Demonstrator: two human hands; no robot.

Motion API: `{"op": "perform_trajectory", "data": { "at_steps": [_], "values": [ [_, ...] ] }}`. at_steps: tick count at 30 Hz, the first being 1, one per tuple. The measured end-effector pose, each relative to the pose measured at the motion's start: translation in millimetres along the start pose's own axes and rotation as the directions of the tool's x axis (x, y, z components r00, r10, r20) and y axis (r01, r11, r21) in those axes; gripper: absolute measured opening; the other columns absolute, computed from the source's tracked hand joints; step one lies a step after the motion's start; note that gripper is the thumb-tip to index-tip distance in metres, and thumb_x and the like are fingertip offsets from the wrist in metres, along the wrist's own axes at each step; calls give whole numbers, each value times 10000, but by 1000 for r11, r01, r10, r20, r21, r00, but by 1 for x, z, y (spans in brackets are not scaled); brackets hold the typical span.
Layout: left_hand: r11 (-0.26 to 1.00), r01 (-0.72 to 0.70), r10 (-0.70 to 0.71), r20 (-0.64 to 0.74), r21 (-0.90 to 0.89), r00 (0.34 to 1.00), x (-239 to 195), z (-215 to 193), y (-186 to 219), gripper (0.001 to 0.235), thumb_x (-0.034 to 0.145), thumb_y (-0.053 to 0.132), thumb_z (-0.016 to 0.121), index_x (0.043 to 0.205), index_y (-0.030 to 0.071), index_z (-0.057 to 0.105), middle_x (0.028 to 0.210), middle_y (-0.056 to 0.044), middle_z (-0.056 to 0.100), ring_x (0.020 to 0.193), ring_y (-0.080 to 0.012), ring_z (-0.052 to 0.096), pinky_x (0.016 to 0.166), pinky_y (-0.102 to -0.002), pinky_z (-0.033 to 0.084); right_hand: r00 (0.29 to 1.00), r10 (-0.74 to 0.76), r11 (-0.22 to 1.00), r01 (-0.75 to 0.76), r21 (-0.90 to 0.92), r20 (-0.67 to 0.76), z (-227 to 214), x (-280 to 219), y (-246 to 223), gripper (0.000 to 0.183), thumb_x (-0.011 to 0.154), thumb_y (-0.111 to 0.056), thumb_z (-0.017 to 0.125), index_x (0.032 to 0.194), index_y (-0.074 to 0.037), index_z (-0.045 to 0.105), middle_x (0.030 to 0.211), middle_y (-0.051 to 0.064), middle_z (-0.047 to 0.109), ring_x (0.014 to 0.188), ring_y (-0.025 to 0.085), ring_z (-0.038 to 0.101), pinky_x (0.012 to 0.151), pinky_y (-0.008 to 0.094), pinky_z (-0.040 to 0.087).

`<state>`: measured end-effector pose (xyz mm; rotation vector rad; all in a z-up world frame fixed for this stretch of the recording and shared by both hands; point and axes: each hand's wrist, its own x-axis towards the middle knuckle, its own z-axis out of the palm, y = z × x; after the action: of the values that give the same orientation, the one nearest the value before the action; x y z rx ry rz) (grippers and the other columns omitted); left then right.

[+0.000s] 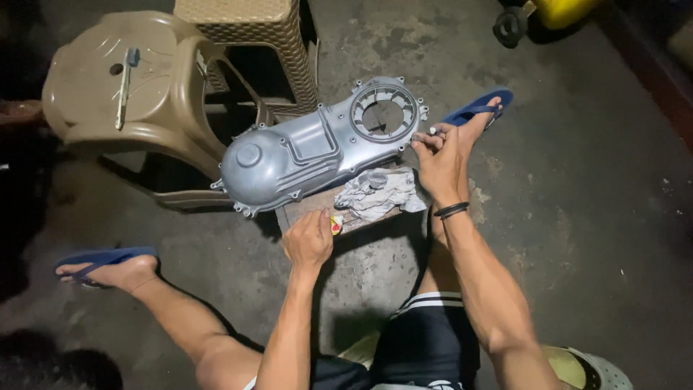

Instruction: Cleaning a motorcycle engine casing with a cloth and applying sealant to the gasket surface.

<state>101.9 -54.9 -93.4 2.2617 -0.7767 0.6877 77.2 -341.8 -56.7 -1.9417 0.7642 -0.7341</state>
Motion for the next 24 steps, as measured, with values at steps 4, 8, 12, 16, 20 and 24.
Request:
{"op": "perform_trajectory", "data": {
  "at_steps": [4, 8, 12, 16, 20, 24],
  "values": [
    [1000, -5, 5, 8, -11, 1000, 0, -4, 2, 450, 1071, 343, 480, 642, 207, 490, 556, -45, 477, 551, -251, 621, 477, -319, 483, 999, 52, 998, -52, 43, 16, -8, -10, -8, 395, 917, -92, 746, 1210, -143, 486, 1023, 65, 779, 864, 139, 668, 806, 275, 525],
    [1000, -3, 3, 18, -24, 1000, 1, -8, 3, 466, 1079, 329, 476, 635, 189, 491, 549, -64, 487, 548, -274, 628, 468, -340, 479, 1000, -3, 1000, 3, 30, 27, -13, -18, -10, 386, 931, -83, 736, 1213, -98, 473, 1029, 98, 767, 833, 152, 665, 773, 279, 527],
    [998, 35, -34, 20, -49, 999, 7, -10, 7, 492, 1091, 335, 452, 624, 185, 482, 532, -56, 487, 527, -272, 621, 456, -324, 466, 997, -80, 996, 80, 34, 13, -18, -20, -24, 376, 937, -29, 732, 1202, -13, 466, 1022, 183, 742, 858, 211, 671, 778, 350, 556],
    [1000, 15, -15, 16, -19, 1000, 6, -8, 0, 477, 1083, 333, 483, 628, 188, 479, 539, -73, 484, 536, -272, 630, 459, -333, 475, 995, -93, 994, 91, 66, 39, -24, -20, -37, 391, 933, -33, 733, 1205, -57, 454, 1051, 156, 750, 891, 223, 712, 819, 294, 556],
    [995, -12, 17, 49, -103, 999, 3, -12, -2, 473, 1075, 331, 479, 622, 197, 483, 526, -48, 483, 523, -263, 621, 463, -320, 471, 987, -158, 987, 158, 34, 2, -34, -38, -45, 371, 930, -5, 740, 1182, -22, 468, 1035, 235, 721, 903, 311, 716, 812, 389, 581],
    [982, -20, 31, 58, -188, 998, -5, -8, -14, 486, 1082, 314, 450, 612, 193, 467, 508, -33, 458, 484, -260, 592, 447, -303, 449, 994, -109, 989, 108, 100, 7, -44, -63, -51, 328, 941, 14, 695, 1178, 15, 468, 1058, 234, 714, 931, 319, 698, 862, 435, 578]
  ]
}}
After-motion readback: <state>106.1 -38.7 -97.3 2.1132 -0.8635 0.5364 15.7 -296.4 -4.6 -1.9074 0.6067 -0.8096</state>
